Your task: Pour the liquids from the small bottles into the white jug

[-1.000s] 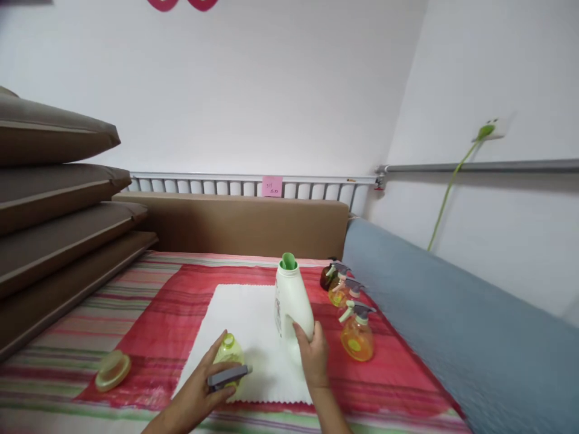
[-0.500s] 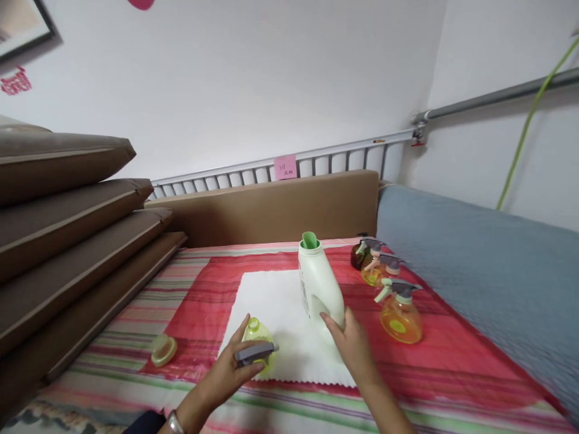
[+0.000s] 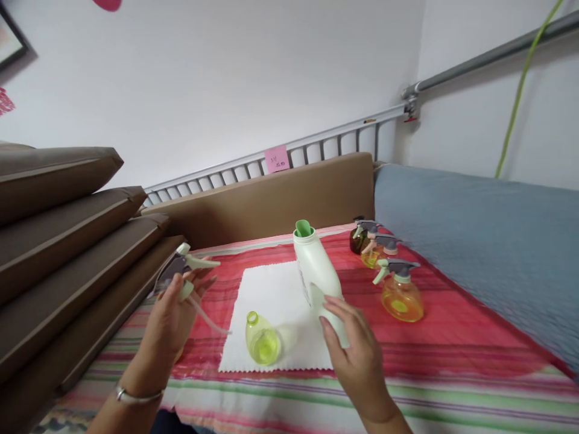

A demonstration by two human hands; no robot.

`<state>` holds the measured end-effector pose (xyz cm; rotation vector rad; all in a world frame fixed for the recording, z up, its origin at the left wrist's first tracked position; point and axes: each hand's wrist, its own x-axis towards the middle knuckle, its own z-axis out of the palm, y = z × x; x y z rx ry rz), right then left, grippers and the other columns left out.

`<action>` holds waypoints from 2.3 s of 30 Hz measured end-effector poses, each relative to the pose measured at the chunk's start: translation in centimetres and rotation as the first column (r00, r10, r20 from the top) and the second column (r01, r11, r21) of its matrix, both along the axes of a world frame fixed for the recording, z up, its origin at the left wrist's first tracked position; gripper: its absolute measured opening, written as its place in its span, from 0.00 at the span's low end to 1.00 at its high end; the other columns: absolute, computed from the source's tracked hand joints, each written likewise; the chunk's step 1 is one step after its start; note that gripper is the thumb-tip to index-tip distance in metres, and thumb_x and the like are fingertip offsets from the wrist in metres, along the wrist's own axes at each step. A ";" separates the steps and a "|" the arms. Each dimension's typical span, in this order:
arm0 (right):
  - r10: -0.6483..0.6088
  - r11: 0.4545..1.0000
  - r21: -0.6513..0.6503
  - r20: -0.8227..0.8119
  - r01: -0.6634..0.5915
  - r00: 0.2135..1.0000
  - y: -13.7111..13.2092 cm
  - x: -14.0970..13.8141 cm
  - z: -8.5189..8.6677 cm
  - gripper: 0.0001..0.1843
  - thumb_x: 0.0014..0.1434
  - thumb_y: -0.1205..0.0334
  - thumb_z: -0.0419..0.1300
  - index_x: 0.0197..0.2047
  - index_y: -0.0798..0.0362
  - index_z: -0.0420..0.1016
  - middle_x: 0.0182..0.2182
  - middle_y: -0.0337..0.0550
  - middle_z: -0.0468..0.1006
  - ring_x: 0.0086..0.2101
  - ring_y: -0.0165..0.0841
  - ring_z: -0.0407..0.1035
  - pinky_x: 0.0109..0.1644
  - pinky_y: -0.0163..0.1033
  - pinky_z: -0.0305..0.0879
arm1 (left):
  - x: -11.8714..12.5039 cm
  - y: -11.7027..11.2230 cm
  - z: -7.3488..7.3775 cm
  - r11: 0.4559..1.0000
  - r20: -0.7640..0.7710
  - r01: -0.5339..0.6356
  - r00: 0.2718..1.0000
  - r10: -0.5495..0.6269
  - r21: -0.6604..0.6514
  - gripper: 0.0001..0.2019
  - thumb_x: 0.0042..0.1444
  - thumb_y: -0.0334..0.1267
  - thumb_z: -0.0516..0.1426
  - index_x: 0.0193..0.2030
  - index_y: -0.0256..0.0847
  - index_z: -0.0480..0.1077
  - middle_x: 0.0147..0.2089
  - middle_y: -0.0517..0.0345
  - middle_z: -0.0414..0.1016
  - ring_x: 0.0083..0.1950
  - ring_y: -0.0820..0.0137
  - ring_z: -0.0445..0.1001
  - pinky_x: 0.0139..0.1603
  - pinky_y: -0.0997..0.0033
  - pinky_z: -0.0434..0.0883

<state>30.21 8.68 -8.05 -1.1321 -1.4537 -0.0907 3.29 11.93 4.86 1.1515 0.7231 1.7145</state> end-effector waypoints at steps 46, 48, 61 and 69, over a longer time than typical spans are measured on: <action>0.424 0.685 -0.613 -0.105 -0.394 0.899 0.5 -7.2 -5.6 0.22 0.51 0.69 0.56 0.52 0.53 0.66 0.49 0.49 0.71 0.51 0.40 0.64 0.56 0.46 0.60 | 3.1 3.1 -13.8 0.981 -0.555 -0.060 0.830 -0.053 -0.183 0.13 0.52 0.45 0.57 0.39 0.39 0.74 0.43 0.48 0.79 0.48 0.60 0.73 0.51 0.60 0.66; 0.393 0.690 -0.621 -0.110 -0.372 0.913 1.1 -8.3 -6.0 0.31 0.47 0.68 0.59 0.56 0.57 0.62 0.54 0.52 0.68 0.55 0.42 0.60 0.60 0.47 0.56 | 3.1 3.1 -13.3 0.980 -0.564 -0.064 0.824 -0.056 -0.191 0.12 0.52 0.45 0.58 0.36 0.39 0.75 0.42 0.48 0.79 0.47 0.60 0.73 0.51 0.60 0.66; 0.327 0.766 -0.531 -0.162 -0.362 0.931 4.1 -14.4 -9.2 0.47 0.40 0.73 0.65 0.61 0.57 0.48 0.55 0.57 0.64 0.55 0.45 0.58 0.59 0.50 0.55 | 1.4 2.5 -12.4 0.952 -0.532 -0.021 0.833 -0.152 -0.304 0.16 0.52 0.50 0.57 0.39 0.40 0.76 0.47 0.47 0.77 0.54 0.56 0.69 0.58 0.56 0.61; 0.398 0.754 -0.490 -0.190 -0.438 0.898 1.7 -15.2 -4.7 0.45 0.39 0.70 0.65 0.60 0.54 0.51 0.51 0.50 0.67 0.52 0.42 0.62 0.56 0.46 0.59 | -1.4 0.4 -9.1 0.928 -0.450 0.127 0.846 -0.286 -0.350 0.18 0.56 0.49 0.53 0.45 0.40 0.74 0.51 0.45 0.75 0.54 0.54 0.69 0.57 0.54 0.60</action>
